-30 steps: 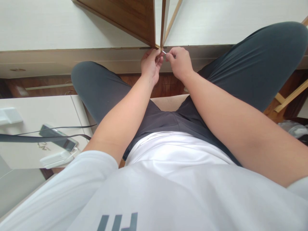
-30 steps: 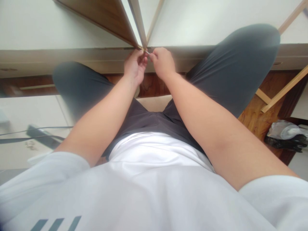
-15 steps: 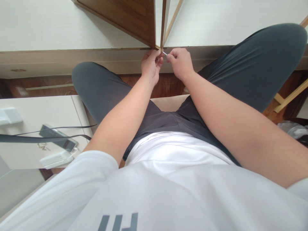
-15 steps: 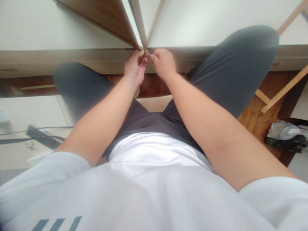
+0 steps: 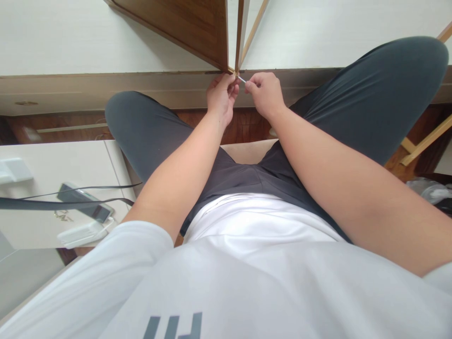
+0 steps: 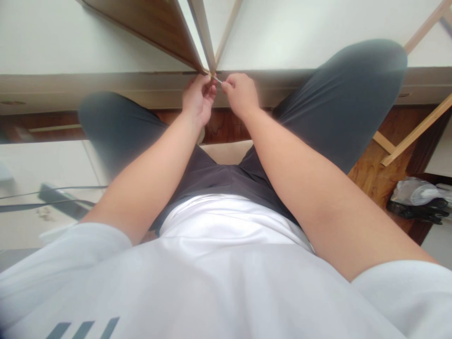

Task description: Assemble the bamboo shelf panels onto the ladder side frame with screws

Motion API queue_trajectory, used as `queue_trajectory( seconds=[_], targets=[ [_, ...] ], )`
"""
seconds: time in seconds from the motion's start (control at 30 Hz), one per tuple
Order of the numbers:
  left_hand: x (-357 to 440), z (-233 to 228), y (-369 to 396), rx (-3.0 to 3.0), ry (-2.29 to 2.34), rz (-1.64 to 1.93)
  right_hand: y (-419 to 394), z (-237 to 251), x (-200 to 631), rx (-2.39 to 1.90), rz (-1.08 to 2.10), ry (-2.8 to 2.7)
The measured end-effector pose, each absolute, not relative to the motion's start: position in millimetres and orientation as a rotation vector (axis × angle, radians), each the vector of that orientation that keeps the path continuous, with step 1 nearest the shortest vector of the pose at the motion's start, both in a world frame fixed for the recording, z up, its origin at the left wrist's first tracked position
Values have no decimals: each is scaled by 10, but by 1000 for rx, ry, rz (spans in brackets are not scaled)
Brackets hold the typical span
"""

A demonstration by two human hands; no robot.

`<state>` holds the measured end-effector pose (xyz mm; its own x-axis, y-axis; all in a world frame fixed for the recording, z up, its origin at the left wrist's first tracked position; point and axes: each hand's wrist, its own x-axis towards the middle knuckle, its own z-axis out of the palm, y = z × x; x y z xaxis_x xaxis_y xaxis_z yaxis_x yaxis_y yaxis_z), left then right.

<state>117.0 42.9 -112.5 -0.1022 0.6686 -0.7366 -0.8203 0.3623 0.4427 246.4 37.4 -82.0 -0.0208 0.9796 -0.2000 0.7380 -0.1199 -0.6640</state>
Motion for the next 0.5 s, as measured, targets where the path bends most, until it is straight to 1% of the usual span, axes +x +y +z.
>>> queue_trajectory(
  seconds=[0.5],
  targets=[
    [1169, -1122, 427, -130, 1138, 1249, 354, -831, 2484, -1894, 941, -1770]
  ],
)
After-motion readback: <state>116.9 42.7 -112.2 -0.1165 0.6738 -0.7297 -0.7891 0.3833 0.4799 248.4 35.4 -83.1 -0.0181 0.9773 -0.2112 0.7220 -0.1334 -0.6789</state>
